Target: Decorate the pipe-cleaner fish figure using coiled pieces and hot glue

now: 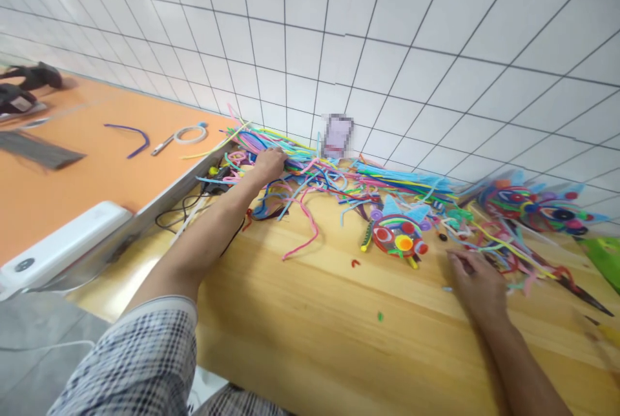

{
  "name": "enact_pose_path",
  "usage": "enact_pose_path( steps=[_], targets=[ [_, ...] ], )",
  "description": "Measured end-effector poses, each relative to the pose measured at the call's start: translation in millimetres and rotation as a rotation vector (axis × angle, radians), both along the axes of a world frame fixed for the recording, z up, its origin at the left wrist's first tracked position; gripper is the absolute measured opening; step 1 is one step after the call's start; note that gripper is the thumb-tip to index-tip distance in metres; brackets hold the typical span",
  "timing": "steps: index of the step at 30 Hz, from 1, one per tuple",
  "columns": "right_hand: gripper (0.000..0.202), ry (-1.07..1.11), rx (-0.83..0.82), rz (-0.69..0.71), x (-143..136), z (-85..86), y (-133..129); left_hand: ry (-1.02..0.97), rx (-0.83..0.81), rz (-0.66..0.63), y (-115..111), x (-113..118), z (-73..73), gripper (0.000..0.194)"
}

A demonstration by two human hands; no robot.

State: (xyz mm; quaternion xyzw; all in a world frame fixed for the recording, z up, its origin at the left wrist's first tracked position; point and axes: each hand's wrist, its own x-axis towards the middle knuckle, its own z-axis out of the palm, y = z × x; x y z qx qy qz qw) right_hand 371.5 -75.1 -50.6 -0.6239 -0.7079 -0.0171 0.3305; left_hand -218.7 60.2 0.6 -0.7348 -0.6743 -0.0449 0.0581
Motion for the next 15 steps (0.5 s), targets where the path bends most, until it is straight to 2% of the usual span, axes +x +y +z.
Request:
enact_pose_path(
  steps=[5,10,15],
  targets=[
    [0.059,0.010,-0.023,-0.025,-3.3,3.9,-1.2,0.002,0.025,0.008,2.4,1.5,-3.1,0.039],
    [0.047,0.000,-0.040,-0.040,-1.6,2.3,-1.0,-0.033,0.011,0.009,6.1,-0.1,-7.4,0.038],
    [0.045,0.002,-0.051,-0.045,1.1,-1.2,0.5,-0.061,0.000,-0.007,7.4,-3.4,-4.8,0.035]
  ],
)
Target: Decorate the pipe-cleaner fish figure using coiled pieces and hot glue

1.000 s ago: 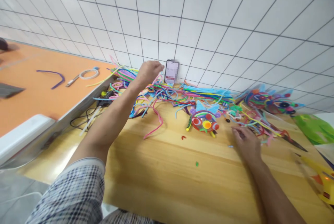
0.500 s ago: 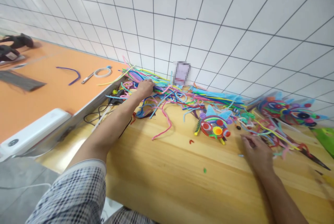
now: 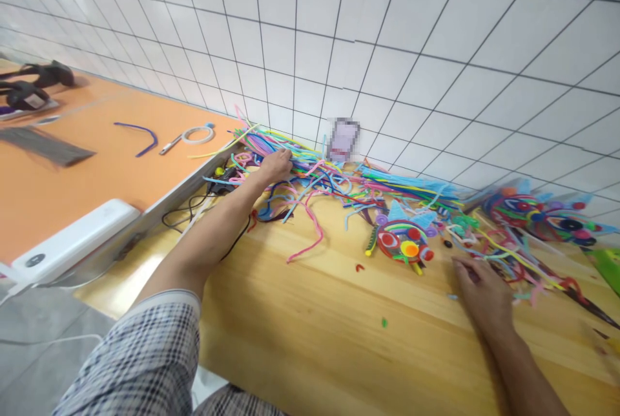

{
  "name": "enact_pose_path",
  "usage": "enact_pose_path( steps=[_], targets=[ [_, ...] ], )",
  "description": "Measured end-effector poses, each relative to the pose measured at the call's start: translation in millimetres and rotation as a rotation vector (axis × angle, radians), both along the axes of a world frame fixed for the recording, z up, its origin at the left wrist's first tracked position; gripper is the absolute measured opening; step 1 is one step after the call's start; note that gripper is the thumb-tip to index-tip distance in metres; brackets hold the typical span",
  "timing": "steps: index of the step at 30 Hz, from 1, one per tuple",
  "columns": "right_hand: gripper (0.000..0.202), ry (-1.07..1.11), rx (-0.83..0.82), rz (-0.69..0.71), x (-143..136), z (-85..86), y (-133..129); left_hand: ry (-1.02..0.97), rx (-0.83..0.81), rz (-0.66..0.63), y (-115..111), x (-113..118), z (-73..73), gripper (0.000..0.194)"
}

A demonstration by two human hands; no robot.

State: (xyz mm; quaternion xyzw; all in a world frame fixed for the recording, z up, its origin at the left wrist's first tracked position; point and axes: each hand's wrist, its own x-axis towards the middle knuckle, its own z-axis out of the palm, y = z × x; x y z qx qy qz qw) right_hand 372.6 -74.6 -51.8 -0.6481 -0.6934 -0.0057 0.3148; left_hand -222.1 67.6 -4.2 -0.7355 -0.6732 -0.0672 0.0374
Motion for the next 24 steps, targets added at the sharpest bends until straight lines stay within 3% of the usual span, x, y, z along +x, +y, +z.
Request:
enact_pose_path(
  steps=[6,16,19,24],
  targets=[
    [0.047,-0.017,-0.008,-0.009,1.7,-0.5,1.9,-0.028,-0.020,0.002,6.3,1.8,4.1,0.035],
    [0.042,-0.009,0.037,0.014,-1.7,-0.2,0.5,-0.025,-0.017,0.004,21.6,-4.8,22.9,0.054],
    [0.046,-0.019,0.039,0.007,-0.5,-2.2,1.0,0.011,-0.030,0.008,21.5,-2.6,21.1,0.057],
    [0.048,-0.031,0.049,-0.005,0.6,-3.6,2.4,0.098,-0.092,0.011,19.8,2.2,12.5,0.046]
  ],
)
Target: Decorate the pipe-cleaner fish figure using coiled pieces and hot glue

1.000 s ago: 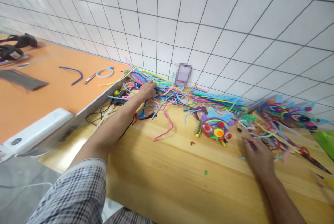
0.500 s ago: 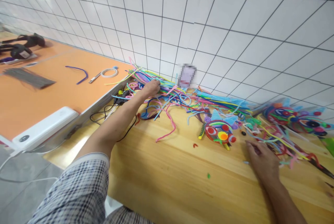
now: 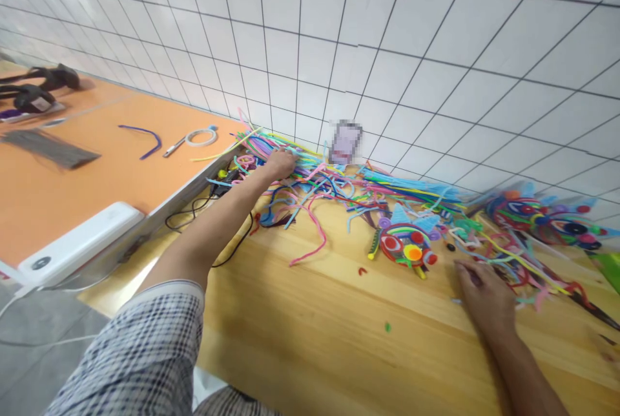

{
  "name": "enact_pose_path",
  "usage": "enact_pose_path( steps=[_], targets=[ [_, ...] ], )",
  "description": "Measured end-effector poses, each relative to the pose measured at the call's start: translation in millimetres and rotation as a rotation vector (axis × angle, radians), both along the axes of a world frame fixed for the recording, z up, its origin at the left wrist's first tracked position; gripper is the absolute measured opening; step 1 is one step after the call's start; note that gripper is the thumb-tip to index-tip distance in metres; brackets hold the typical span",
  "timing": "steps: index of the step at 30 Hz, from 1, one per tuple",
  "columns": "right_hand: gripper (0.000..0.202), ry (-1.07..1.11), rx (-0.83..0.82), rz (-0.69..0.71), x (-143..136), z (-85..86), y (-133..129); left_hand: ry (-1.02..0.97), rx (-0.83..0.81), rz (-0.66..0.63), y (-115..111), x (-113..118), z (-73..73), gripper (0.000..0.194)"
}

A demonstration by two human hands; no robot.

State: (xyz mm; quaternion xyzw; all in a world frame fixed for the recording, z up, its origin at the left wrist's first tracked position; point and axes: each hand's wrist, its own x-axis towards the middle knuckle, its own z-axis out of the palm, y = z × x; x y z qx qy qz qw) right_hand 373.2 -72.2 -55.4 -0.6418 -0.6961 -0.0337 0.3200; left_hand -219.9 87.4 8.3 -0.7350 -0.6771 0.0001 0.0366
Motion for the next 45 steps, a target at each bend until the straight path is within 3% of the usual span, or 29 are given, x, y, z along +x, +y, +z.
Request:
enact_pose_path(
  steps=[7,14,20,26,32,39,45],
  targets=[
    [0.044,0.003,-0.005,0.023,-0.9,1.1,-1.2,0.045,0.009,-0.041,-1.2,-1.1,-2.1,0.055],
    [0.051,-0.016,-0.013,-0.017,1.5,-3.8,0.3,0.049,0.007,-0.041,-8.8,-2.6,-1.6,0.041],
    [0.051,-0.036,0.012,-0.002,0.7,-4.3,1.1,-0.026,0.045,-0.020,-12.1,-2.7,9.7,0.040],
    [0.054,-0.060,0.006,0.028,-1.6,0.7,0.0,-0.195,0.142,0.027,19.2,33.1,28.7,0.046],
    [0.049,-0.038,0.021,0.050,-2.0,-0.9,-0.2,-0.331,0.026,0.100,58.0,68.2,26.7,0.037],
    [0.038,-0.026,0.013,0.056,-2.1,-1.8,-1.0,-0.443,-0.031,0.162,70.8,73.3,17.9,0.021],
    [0.033,-0.007,0.009,0.080,-2.0,-3.1,-0.1,-0.502,0.007,0.184,65.8,65.2,21.0,0.027]
  ],
)
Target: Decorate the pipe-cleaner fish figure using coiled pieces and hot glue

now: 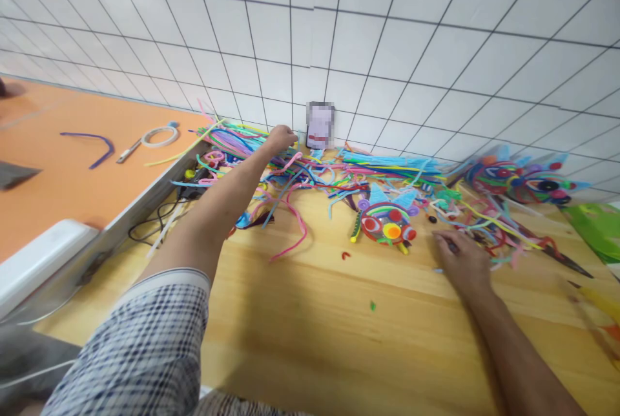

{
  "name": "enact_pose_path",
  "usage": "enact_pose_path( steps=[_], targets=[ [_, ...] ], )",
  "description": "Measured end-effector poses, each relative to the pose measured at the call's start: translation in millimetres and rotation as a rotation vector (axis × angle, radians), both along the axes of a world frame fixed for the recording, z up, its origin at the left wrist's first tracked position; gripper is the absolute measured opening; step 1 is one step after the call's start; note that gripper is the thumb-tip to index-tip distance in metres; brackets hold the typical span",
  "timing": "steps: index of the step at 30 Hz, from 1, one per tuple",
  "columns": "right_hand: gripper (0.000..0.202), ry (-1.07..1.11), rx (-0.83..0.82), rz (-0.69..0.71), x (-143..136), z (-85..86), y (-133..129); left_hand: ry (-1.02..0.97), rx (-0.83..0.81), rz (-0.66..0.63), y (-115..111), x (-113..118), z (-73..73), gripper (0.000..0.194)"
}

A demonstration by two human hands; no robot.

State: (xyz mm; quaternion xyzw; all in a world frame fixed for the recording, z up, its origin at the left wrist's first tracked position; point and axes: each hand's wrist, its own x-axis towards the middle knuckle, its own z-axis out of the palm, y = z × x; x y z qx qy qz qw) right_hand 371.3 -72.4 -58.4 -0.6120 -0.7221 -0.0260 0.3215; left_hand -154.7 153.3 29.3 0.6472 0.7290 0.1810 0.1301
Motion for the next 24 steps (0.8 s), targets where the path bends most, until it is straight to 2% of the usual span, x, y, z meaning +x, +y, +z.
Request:
enact_pose_path(
  steps=[4,7,9,13,15,17,21,24],
  targets=[
    [0.030,-0.006,-0.003,-0.001,-1.3,-0.1,-0.3,0.055,0.011,-0.076,-5.9,0.3,3.5,0.034],
    [0.029,-0.003,0.019,0.012,-3.4,0.6,-1.2,0.118,-0.067,-0.178,-10.7,6.5,1.3,0.037],
    [0.028,0.003,0.040,0.018,-4.3,0.4,-1.4,0.157,-0.111,-0.216,-14.2,11.9,-2.2,0.046],
    [0.025,-0.003,0.064,0.027,-4.6,-0.3,-1.4,0.246,-0.112,-0.127,-18.8,20.9,-8.9,0.077],
    [0.024,-0.004,0.069,0.034,-4.8,0.0,-1.7,0.251,-0.097,-0.073,-17.6,22.3,-9.9,0.082],
    [0.023,-0.004,0.070,0.043,-5.4,0.9,-2.0,0.209,-0.110,-0.047,-13.7,21.3,-9.1,0.076],
    [0.023,0.000,0.081,0.053,-6.8,2.5,-2.3,0.043,-0.153,-0.007,-4.8,15.1,-6.4,0.044],
    [0.024,0.007,0.070,0.049,-6.7,2.4,-2.1,-0.094,-0.132,0.038,-4.0,12.1,-7.1,0.029]
  ],
)
